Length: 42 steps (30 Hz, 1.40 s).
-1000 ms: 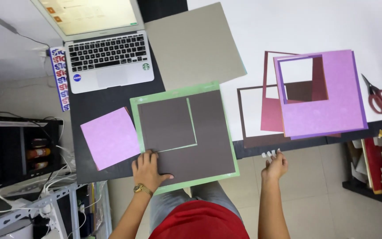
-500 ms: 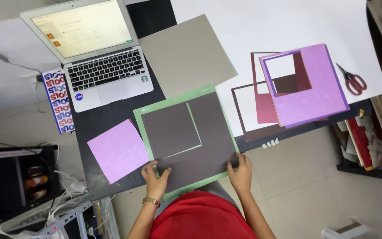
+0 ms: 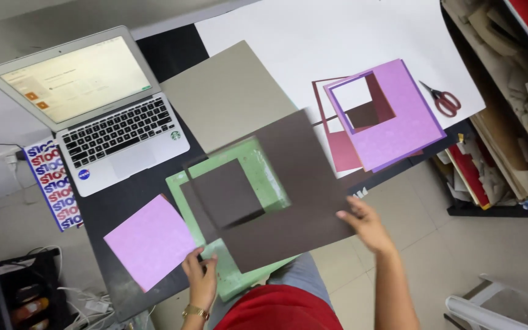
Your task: Preparing a cutting mat with cardstock and loading it into a Cricut machine for a craft project.
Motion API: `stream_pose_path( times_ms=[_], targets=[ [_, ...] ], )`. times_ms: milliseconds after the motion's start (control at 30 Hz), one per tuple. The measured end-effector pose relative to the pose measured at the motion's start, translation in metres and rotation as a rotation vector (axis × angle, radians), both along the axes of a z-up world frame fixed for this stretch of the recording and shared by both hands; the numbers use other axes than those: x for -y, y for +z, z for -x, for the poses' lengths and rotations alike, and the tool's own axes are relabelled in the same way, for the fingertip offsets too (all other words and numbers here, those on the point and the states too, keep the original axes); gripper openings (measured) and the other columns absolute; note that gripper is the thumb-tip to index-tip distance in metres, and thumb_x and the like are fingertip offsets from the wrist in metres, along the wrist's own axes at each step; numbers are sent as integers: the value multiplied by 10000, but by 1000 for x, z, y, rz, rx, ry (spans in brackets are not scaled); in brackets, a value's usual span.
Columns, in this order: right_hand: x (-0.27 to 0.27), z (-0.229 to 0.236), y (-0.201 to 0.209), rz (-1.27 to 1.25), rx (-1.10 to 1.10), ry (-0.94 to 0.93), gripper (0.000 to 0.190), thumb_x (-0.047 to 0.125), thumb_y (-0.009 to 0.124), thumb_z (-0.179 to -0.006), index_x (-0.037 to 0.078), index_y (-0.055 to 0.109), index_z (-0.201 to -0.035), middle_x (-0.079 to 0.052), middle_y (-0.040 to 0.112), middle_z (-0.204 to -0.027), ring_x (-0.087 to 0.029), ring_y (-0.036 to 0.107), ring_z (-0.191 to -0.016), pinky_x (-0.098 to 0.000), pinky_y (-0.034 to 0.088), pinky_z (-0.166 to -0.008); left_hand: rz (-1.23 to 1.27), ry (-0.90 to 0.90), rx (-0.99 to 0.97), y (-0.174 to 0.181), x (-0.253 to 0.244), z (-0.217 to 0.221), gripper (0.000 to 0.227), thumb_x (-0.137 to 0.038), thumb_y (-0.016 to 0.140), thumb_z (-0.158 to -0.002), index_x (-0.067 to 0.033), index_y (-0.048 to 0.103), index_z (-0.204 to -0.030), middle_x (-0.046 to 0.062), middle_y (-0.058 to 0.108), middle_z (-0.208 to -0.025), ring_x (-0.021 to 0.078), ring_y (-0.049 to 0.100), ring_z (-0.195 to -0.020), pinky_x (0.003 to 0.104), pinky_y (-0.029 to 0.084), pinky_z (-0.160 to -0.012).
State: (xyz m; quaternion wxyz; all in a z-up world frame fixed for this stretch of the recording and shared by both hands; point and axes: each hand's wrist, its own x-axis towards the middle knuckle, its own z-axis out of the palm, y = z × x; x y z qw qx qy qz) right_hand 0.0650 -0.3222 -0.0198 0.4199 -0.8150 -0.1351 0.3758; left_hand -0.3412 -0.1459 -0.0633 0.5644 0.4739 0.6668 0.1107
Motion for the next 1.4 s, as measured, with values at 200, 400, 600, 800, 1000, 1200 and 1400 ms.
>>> stream_pose_path(
  times_ms=[200, 400, 600, 800, 1000, 1200, 1400],
  targets=[
    [44, -191, 12, -200, 144, -253, 667, 125, 738, -861, 55, 500, -1480, -4, 537, -1135, -100, 525, -1098, -271, 417, -1047, -311, -422, -311, -23, 14, -9, 771, -445, 696, -845, -143, 395, -1487, 133, 343, -1547, 358, 489, -1330, 501, 454, -1084],
    [22, -343, 13, -128, 120, -179, 480, 61, 695, -925, 98, 603, -1394, -110, 677, -1098, -200, 648, -972, -335, 538, -920, -331, -245, -679, -41, 25, -61, 1063, -707, 634, -738, -126, 327, -1574, 210, 355, -1567, 475, 443, -1294, 592, 446, -1019],
    [-20, -416, -30, 469, 526, -96, 500, 267, 768, -867, 213, 673, -1356, -177, 685, -1211, -351, 604, -1168, -464, 467, -989, -188, -154, -845, -26, 9, -93, 1043, -699, 677, -729, -231, 327, -1593, 110, 363, -1550, 426, 465, -1270, 606, 490, -949],
    [-42, -411, -60, 567, 554, -241, 259, 259, 683, -973, 216, 678, -1229, -135, 645, -1250, -391, 515, -1233, -569, 532, -868, -127, -118, -797, -13, -4, -96, 1050, -713, 673, -720, -214, 347, -1584, 106, 354, -1551, 410, 417, -1338, 603, 484, -1003],
    [-46, -409, -75, 426, 510, -497, 131, 182, 658, -1007, 247, 718, -1103, -155, 560, -1215, -383, 399, -1238, -542, 534, -854, -159, -36, -760, -7, -22, -97, 995, -629, 723, -735, -187, 382, -1559, 138, 344, -1571, 412, 385, -1371, 613, 461, -1022],
    [-54, -412, -92, 555, 635, -547, 130, 281, 703, -985, 318, 717, -1108, -116, 492, -1305, -417, 391, -1229, -568, 434, -935, -187, 8, -806, -10, -37, -97, 1166, -556, 865, -631, -144, 316, -1574, 224, 401, -1495, 440, 407, -1344, 636, 436, -1017],
    [-77, -357, -90, 209, 1076, -371, 260, 225, 803, -930, 154, 700, -1158, -153, 531, -1243, -442, 395, -1182, -729, 334, -882, -323, 86, -613, -82, -50, -41, 568, -334, 831, -749, -115, 670, -1248, 167, 692, -1170, 365, 654, -1051, 499, 521, -885]
  ],
)
